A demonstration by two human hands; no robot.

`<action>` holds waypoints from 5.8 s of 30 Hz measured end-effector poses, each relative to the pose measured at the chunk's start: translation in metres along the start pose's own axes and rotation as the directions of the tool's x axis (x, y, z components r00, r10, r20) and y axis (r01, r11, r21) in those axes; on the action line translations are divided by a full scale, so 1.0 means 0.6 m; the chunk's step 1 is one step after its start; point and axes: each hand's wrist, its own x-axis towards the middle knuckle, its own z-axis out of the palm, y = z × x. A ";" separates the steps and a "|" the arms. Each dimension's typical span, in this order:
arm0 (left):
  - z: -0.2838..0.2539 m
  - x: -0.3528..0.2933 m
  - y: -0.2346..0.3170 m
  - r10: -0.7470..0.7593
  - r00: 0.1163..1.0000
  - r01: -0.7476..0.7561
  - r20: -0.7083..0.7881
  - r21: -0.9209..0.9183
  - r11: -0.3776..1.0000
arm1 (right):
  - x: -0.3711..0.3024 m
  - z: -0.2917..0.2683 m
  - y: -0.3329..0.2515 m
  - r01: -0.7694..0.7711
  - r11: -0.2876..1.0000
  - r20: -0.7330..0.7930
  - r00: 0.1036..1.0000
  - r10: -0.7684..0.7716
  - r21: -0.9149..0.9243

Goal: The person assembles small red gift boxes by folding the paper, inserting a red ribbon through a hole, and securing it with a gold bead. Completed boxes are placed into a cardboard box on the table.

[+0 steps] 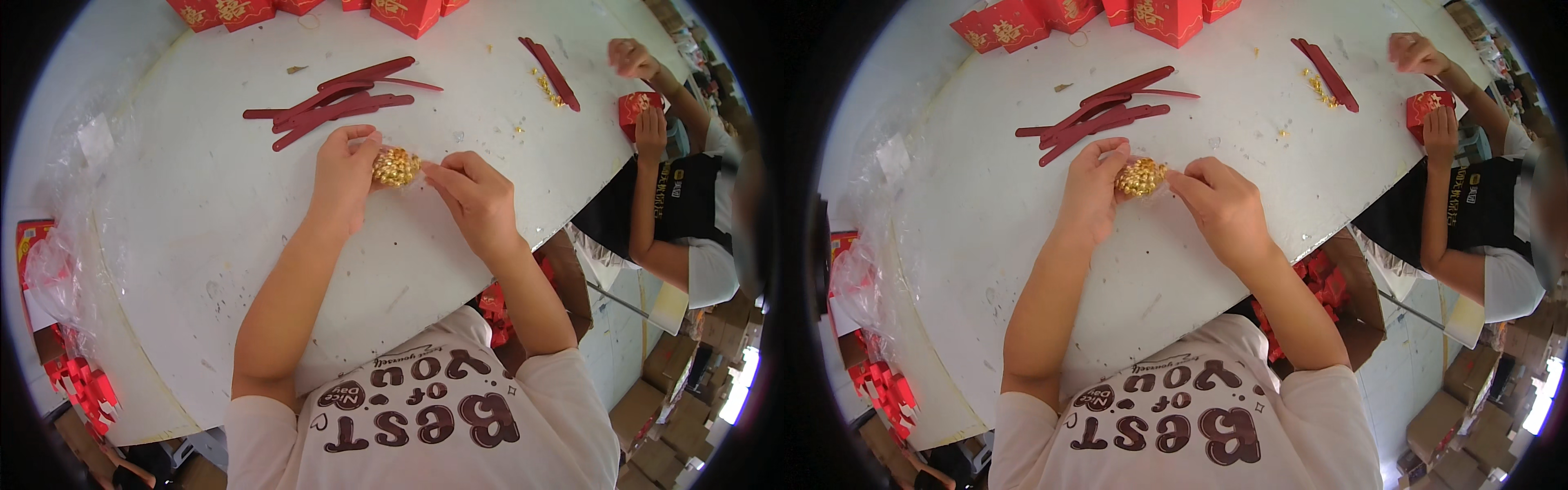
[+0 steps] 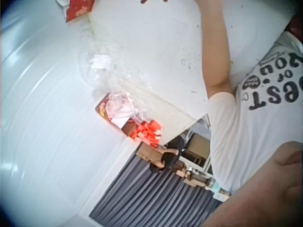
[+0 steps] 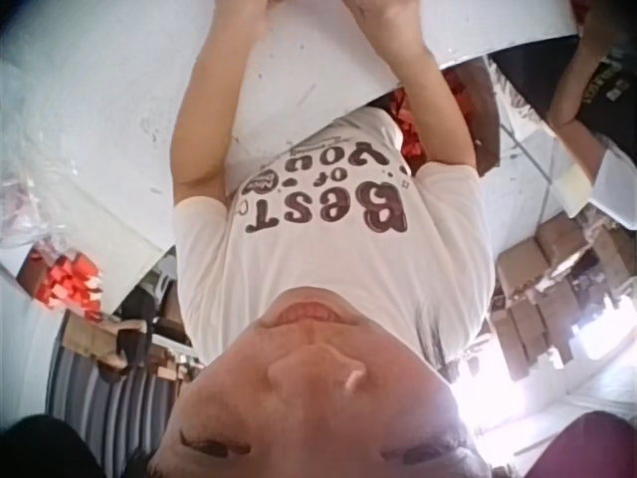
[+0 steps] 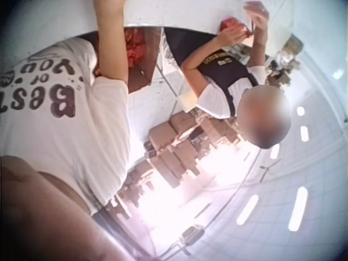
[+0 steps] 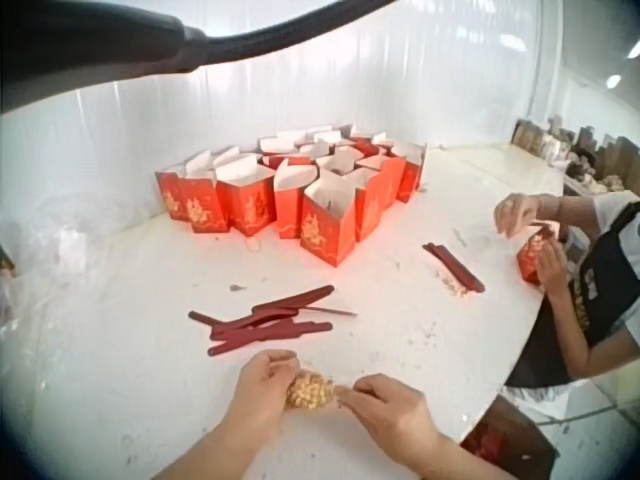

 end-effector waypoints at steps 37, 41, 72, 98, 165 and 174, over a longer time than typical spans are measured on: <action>-0.038 0.054 -0.018 0.641 0.744 -0.609 0.188 0.585 0.536 | 0.066 0.046 0.040 -0.610 0.723 0.105 0.782 0.614 0.325; -0.036 0.060 -0.014 0.570 0.807 -0.567 0.153 0.471 0.676 | 0.075 0.048 0.036 -0.545 0.704 0.087 0.814 0.574 0.455; -0.001 0.045 -0.003 0.863 0.322 -0.807 0.390 0.589 0.034 | 0.119 0.028 -0.013 -0.224 0.974 0.072 0.973 0.221 0.040; -0.021 0.062 0.022 0.123 0.989 -0.136 0.080 0.183 0.974 | 0.054 0.004 0.014 0.054 0.994 0.232 0.972 -0.032 -0.090; -0.400 -0.434 -0.067 -0.528 0.749 0.193 0.400 0.631 0.752 | 0.222 -0.123 0.043 -0.080 0.992 -0.181 0.981 0.062 -0.093; -0.383 0.174 0.249 0.572 0.819 -0.573 0.044 0.114 0.812 | 0.224 -0.036 0.191 -0.249 0.949 -0.564 0.820 0.100 -0.193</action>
